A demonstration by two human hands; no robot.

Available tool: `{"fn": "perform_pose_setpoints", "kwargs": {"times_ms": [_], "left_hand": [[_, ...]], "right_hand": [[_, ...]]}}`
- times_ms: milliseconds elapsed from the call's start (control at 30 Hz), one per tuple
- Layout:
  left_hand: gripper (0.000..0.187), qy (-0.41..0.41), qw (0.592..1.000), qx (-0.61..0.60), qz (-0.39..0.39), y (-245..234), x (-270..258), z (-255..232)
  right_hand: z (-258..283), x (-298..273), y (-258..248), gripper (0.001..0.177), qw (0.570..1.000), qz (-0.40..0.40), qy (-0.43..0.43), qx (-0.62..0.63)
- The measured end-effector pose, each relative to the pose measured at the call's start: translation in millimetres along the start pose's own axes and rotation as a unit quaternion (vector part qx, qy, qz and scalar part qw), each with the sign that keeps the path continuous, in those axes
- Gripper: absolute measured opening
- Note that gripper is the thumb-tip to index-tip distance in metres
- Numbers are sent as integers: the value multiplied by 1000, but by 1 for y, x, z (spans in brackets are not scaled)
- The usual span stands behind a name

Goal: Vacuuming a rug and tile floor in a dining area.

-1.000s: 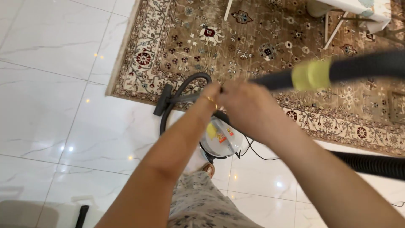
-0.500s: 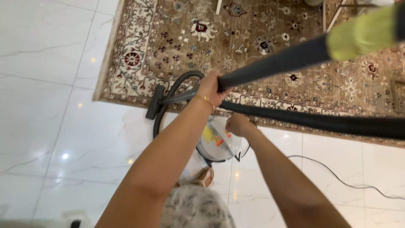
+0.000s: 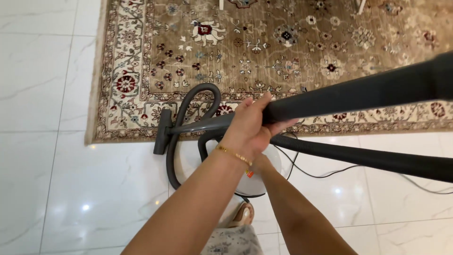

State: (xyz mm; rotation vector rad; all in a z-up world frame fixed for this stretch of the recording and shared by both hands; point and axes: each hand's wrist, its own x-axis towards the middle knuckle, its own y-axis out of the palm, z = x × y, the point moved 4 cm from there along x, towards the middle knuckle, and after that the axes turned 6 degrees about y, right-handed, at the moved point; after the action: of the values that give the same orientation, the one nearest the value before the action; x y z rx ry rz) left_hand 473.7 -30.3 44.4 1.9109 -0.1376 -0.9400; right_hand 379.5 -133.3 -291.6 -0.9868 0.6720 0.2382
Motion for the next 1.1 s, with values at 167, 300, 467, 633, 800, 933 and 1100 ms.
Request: {"fn": "perform_pose_setpoints", "kwargs": {"times_ms": [167,300,467,633,800,933,1100], "left_hand": [[27,-9,999,12,42,-12,10,18],[30,-1,998,18,62,-9,10,23],[54,-23,997,66,-31,4,5,42],[76,-33,993,101,-57,-4,11,89],[75,-96,981,128,-110,-17,-18,157],[73,-137,961,201,-133,-18,-43,197],[70,-144,953,232,-132,-10,-61,246]], "right_hand": [[-60,27,50,65,999,-1,12,39],[-57,-18,32,61,995,3,101,-20],[-86,-96,-24,82,971,-37,227,59],[-171,-167,5,89,969,-38,238,46],[-216,-249,36,50,941,23,337,8],[-262,-298,67,37,935,14,354,14],[-294,-341,107,38,911,4,410,50]]}}
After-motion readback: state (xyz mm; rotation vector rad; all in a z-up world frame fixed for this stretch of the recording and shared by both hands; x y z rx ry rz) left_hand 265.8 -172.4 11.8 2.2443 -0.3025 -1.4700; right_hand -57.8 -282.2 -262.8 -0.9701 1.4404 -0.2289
